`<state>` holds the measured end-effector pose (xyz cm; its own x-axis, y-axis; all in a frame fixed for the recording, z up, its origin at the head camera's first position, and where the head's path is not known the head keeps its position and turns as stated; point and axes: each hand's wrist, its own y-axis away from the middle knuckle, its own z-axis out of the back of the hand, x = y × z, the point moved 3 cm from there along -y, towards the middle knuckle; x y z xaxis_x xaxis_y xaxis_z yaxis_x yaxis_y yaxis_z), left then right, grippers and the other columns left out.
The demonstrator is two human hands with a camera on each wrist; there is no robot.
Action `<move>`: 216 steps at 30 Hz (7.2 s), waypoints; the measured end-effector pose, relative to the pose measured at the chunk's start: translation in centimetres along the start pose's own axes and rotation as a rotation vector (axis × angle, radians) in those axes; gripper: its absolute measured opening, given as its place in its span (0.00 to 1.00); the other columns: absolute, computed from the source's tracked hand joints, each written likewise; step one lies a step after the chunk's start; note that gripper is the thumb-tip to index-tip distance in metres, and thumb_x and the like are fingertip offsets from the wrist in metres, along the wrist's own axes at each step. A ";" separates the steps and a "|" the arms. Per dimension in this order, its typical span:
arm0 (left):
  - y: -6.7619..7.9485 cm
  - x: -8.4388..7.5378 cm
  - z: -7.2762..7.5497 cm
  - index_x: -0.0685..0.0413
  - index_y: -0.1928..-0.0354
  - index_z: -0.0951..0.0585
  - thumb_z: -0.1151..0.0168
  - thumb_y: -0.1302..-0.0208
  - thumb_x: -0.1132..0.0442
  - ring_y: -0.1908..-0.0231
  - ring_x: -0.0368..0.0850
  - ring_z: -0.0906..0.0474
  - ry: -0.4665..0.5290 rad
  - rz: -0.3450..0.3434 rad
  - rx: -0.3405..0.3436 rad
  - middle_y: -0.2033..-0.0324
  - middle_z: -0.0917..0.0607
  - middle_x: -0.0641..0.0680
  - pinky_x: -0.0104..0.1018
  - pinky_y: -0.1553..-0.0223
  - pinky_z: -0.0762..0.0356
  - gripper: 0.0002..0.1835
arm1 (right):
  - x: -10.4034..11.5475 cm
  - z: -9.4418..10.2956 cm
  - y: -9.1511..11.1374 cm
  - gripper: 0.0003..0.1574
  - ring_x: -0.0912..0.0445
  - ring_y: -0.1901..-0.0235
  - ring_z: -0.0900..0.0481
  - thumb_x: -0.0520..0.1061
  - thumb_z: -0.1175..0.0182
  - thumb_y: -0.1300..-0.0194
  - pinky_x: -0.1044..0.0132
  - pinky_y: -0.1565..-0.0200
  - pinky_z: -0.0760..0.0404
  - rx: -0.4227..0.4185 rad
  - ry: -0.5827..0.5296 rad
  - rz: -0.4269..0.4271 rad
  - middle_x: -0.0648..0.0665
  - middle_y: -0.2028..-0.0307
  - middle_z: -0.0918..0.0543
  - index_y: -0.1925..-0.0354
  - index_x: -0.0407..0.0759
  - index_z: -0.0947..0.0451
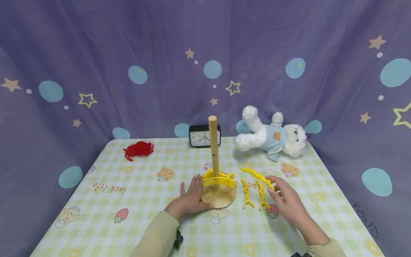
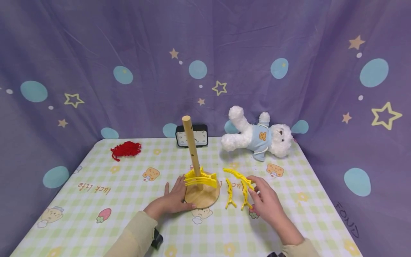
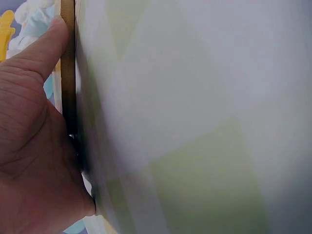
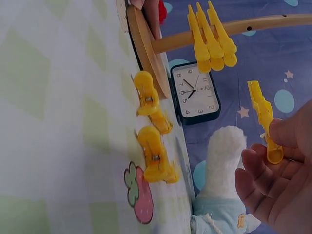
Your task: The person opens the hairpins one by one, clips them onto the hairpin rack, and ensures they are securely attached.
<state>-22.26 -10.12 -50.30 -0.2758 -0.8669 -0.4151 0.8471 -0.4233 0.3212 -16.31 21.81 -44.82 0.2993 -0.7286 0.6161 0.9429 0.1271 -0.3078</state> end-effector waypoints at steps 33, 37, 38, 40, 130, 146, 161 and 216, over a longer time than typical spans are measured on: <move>0.3 -0.3 0.3 0.62 0.24 0.61 0.42 0.40 0.32 0.25 0.55 0.72 0.025 -0.010 0.004 0.24 0.66 0.60 0.66 0.34 0.79 0.60 | 5.0 -3.5 -4.2 0.23 0.62 0.78 0.37 0.35 0.34 0.38 0.68 0.75 0.33 -0.112 0.011 0.190 0.54 0.58 0.13 0.46 0.51 0.17; 0.2 -0.2 0.4 0.63 0.24 0.61 0.41 0.39 0.33 0.25 0.56 0.73 0.032 -0.017 0.006 0.24 0.66 0.61 0.66 0.35 0.80 0.59 | 5.7 -4.0 -4.8 0.22 0.62 0.76 0.36 0.35 0.34 0.39 0.68 0.75 0.33 -0.101 0.019 0.212 0.54 0.58 0.13 0.47 0.50 0.16; 0.2 -0.2 0.4 0.63 0.24 0.61 0.41 0.39 0.33 0.25 0.56 0.73 0.031 -0.017 0.007 0.24 0.66 0.60 0.66 0.35 0.80 0.59 | 5.8 -4.1 -4.9 0.22 0.62 0.76 0.36 0.35 0.34 0.39 0.69 0.75 0.33 -0.102 0.023 0.223 0.54 0.58 0.13 0.47 0.50 0.16; 0.1 -0.1 0.2 0.62 0.24 0.61 0.42 0.39 0.33 0.26 0.55 0.74 0.030 -0.018 0.005 0.24 0.66 0.60 0.65 0.35 0.80 0.59 | 6.2 -4.3 -5.1 0.21 0.61 0.75 0.35 0.35 0.34 0.39 0.69 0.75 0.33 -0.113 0.032 0.249 0.53 0.55 0.13 0.48 0.50 0.16; -0.2 0.2 -0.1 0.63 0.24 0.57 0.43 0.42 0.28 0.26 0.54 0.75 0.029 -0.006 0.008 0.24 0.68 0.59 0.63 0.34 0.82 0.60 | -1.3 -2.4 -0.4 0.28 0.59 0.82 0.23 0.46 0.32 0.39 0.63 0.76 0.27 0.194 -0.008 -0.259 0.41 0.51 0.19 0.42 0.41 0.27; 0.0 -0.1 0.1 0.63 0.24 0.60 0.44 0.41 0.29 0.26 0.54 0.75 0.015 -0.018 0.010 0.24 0.67 0.60 0.65 0.35 0.81 0.61 | -3.0 -3.1 0.1 0.36 0.56 0.71 0.29 0.61 0.27 0.49 0.58 0.68 0.28 0.311 0.157 -0.325 0.49 0.67 0.25 0.53 0.40 0.27; 0.1 -0.1 0.3 0.63 0.24 0.60 0.44 0.40 0.30 0.25 0.55 0.73 0.010 -0.012 0.012 0.24 0.66 0.60 0.65 0.34 0.79 0.59 | -2.9 -3.5 -0.3 0.41 0.55 0.67 0.25 0.65 0.24 0.55 0.56 0.64 0.24 0.392 0.152 -0.371 0.45 0.61 0.25 0.57 0.40 0.29; -0.7 0.7 -0.6 0.61 0.24 0.62 0.46 0.43 0.25 0.26 0.52 0.77 0.012 -0.017 0.001 0.25 0.71 0.57 0.63 0.35 0.84 0.63 | -3.0 -3.6 -0.2 0.32 0.54 0.74 0.36 0.63 0.26 0.51 0.61 0.71 0.37 0.339 0.209 -0.329 0.46 0.73 0.33 0.70 0.44 0.32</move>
<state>-22.76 -10.34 -51.30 -0.2846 -0.8564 -0.4308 0.8421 -0.4381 0.3146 -17.89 21.54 -49.26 -0.0243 -0.8811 0.4724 0.9869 0.0542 0.1518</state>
